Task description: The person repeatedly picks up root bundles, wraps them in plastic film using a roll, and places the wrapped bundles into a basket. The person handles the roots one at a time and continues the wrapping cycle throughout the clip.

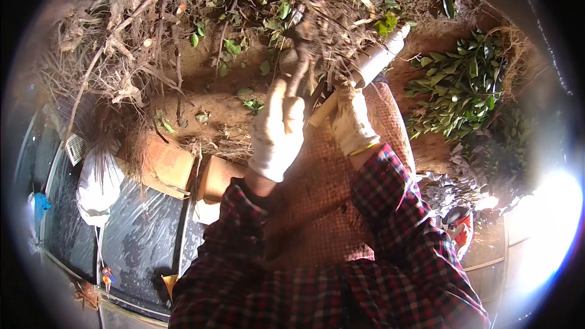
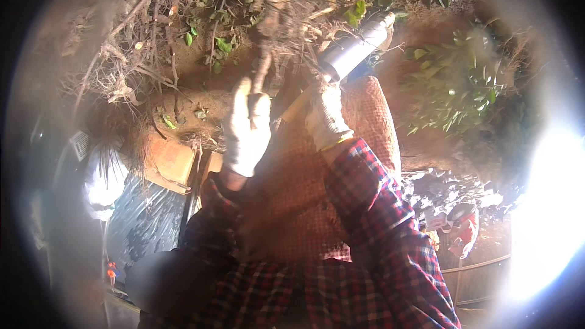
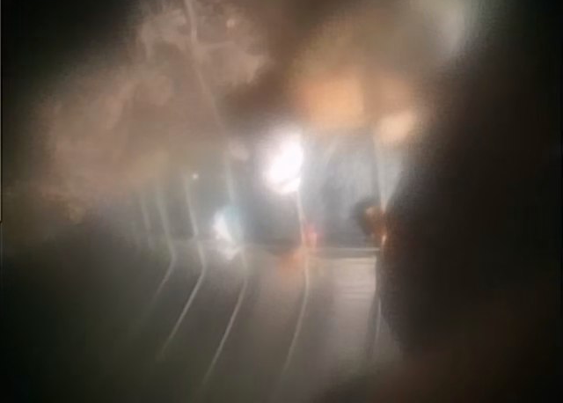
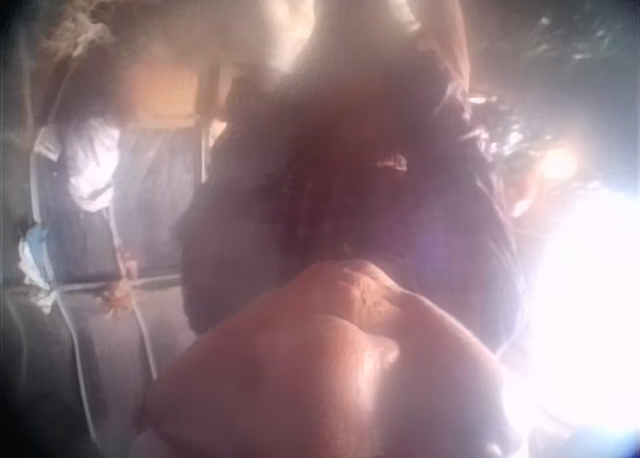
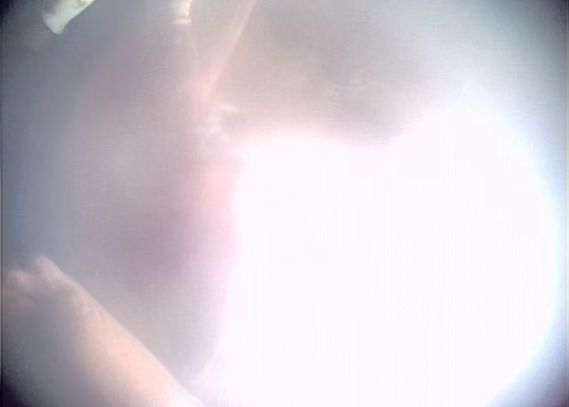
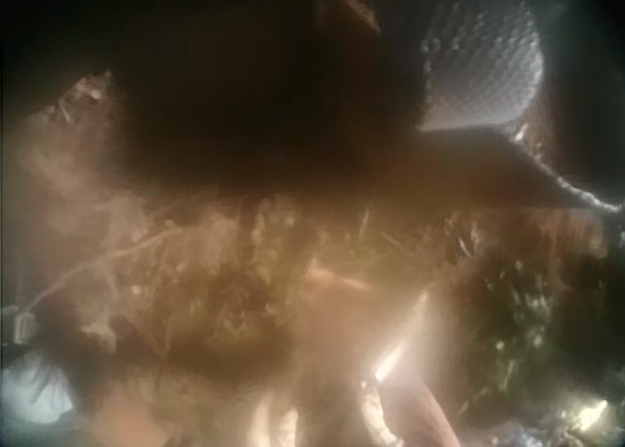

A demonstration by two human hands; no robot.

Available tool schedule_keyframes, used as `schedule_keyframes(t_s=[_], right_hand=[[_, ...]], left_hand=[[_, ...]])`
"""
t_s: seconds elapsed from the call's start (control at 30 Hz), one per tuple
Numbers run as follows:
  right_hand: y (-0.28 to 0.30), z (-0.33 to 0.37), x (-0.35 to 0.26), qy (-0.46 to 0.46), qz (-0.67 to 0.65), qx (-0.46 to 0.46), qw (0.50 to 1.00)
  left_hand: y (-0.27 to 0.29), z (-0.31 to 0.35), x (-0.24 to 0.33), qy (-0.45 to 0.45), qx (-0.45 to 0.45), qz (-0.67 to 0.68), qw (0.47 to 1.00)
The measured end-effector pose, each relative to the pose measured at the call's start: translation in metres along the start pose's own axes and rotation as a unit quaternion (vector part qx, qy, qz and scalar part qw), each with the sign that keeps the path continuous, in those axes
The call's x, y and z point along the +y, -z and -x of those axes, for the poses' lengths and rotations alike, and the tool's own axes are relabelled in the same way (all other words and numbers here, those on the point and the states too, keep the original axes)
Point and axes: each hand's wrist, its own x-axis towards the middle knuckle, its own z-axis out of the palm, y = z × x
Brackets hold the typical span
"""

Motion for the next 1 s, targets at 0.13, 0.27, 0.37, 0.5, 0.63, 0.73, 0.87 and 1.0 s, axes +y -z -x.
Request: schedule_keyframes(t_s=[0.13,0.27,0.37,0.5,0.63,0.73,0.87,1.0], right_hand=[[-0.003,-0.006,0.015,0.158,0.106,-0.055,0.980],[-0.021,-0.004,-0.003,0.020,-0.033,-0.048,0.998],[-0.034,-0.005,-0.022,-0.063,0.116,-0.079,0.988],[-0.023,-0.007,-0.021,-0.172,-0.126,-0.005,0.977],[-0.006,-0.019,0.022,0.048,0.022,-0.053,0.997],[-0.010,-0.034,0.051,-0.003,-0.134,-0.064,0.989],[-0.020,-0.032,0.043,-0.023,-0.122,-0.157,0.980],[-0.032,-0.010,0.012,-0.007,0.099,-0.102,0.990]], left_hand=[[-0.010,-0.003,0.000,-0.122,0.021,-0.133,0.983],[0.015,-0.013,-0.012,-0.013,-0.013,-0.040,0.999],[0.048,-0.025,-0.025,0.162,-0.057,0.370,0.913],[0.080,-0.023,-0.016,-0.011,0.061,-0.059,0.996],[0.075,-0.012,0.002,0.051,0.070,0.188,0.978],[0.034,-0.008,0.001,0.014,-0.006,0.071,0.997],[-0.003,-0.014,-0.018,-0.091,0.055,-0.123,0.987],[0.004,-0.017,-0.028,-0.064,0.052,-0.160,0.984]])
